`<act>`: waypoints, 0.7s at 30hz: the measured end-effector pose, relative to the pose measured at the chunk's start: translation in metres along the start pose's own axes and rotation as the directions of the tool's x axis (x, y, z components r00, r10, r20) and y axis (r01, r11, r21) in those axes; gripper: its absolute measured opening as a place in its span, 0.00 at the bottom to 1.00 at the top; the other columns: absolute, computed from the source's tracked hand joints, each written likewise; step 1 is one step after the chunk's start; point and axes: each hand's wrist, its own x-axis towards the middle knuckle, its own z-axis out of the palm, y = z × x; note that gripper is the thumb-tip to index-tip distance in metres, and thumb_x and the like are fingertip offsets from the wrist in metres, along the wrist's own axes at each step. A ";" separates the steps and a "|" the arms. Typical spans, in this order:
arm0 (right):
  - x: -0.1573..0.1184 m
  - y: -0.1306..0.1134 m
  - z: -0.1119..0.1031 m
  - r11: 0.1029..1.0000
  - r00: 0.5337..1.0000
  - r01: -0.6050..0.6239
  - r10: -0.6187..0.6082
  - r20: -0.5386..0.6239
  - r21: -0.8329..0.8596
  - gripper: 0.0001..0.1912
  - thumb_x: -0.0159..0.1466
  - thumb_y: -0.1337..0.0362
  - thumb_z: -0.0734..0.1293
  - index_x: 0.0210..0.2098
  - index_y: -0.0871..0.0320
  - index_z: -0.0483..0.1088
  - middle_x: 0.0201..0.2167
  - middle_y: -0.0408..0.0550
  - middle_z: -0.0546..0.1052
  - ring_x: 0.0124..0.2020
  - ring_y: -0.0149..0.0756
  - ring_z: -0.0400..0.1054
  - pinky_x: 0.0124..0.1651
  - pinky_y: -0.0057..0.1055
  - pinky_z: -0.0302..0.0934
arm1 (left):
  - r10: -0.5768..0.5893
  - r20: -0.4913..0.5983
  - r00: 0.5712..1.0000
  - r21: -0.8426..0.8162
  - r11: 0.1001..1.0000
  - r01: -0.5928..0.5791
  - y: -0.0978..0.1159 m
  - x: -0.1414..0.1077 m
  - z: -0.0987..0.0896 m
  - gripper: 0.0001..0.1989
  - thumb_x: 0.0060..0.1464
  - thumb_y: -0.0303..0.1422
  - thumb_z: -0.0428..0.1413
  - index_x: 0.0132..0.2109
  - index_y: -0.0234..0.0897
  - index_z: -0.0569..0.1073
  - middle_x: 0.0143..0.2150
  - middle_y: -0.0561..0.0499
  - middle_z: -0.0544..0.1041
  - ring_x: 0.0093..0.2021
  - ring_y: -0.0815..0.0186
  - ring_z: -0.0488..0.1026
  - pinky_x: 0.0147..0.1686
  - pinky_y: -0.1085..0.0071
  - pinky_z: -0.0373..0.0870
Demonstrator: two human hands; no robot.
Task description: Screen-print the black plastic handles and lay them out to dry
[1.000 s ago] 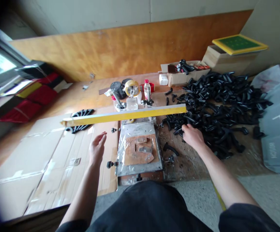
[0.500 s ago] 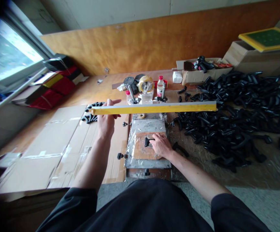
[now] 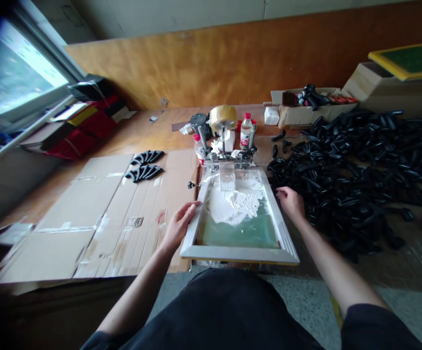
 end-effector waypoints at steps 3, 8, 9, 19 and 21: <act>0.027 -0.030 0.003 0.980 0.973 0.183 -0.192 -0.129 -0.078 0.24 0.61 0.57 0.65 0.55 0.60 0.69 0.56 0.59 0.70 0.51 0.49 0.68 0.52 0.47 0.64 | -0.093 -0.010 0.996 0.113 0.989 0.094 -0.046 -0.002 0.007 0.29 0.56 0.46 0.53 0.62 0.41 0.65 0.24 0.58 0.66 0.22 0.72 0.61 0.23 0.77 0.56; 0.043 -0.111 0.051 0.816 0.854 0.520 -0.492 0.171 -0.251 0.24 0.56 0.63 0.71 0.52 0.57 0.68 0.52 0.54 0.72 0.53 0.48 0.65 0.53 0.43 0.61 | -0.125 -0.049 0.991 0.328 0.935 0.134 -0.082 0.007 0.016 0.30 0.58 0.43 0.50 0.65 0.40 0.60 0.25 0.58 0.67 0.25 0.70 0.65 0.27 0.75 0.58; 0.041 -0.119 0.058 0.808 0.847 0.525 -0.465 0.257 -0.268 0.18 0.57 0.64 0.71 0.47 0.56 0.70 0.46 0.52 0.75 0.48 0.45 0.68 0.49 0.40 0.63 | -0.122 -0.044 0.992 0.347 0.929 0.130 -0.084 0.008 0.016 0.30 0.58 0.44 0.50 0.65 0.41 0.60 0.26 0.57 0.68 0.26 0.69 0.67 0.28 0.74 0.58; -0.036 -0.094 0.046 0.500 0.439 0.863 -0.678 0.589 -0.068 0.13 0.60 0.75 0.59 0.37 0.58 0.72 0.35 0.50 0.76 0.37 0.38 0.67 0.38 0.31 0.58 | -0.158 -0.049 0.986 0.360 0.918 0.165 -0.088 0.009 0.015 0.28 0.58 0.46 0.49 0.63 0.41 0.64 0.32 0.52 0.74 0.31 0.66 0.71 0.32 0.72 0.63; -0.031 -0.094 0.040 0.512 0.405 0.859 -0.691 0.599 0.009 0.11 0.58 0.75 0.61 0.34 0.57 0.72 0.33 0.47 0.76 0.36 0.37 0.67 0.37 0.30 0.57 | -0.158 -0.057 0.986 0.356 0.919 0.168 -0.089 0.009 0.015 0.28 0.58 0.46 0.50 0.63 0.41 0.64 0.33 0.51 0.74 0.32 0.66 0.71 0.32 0.71 0.63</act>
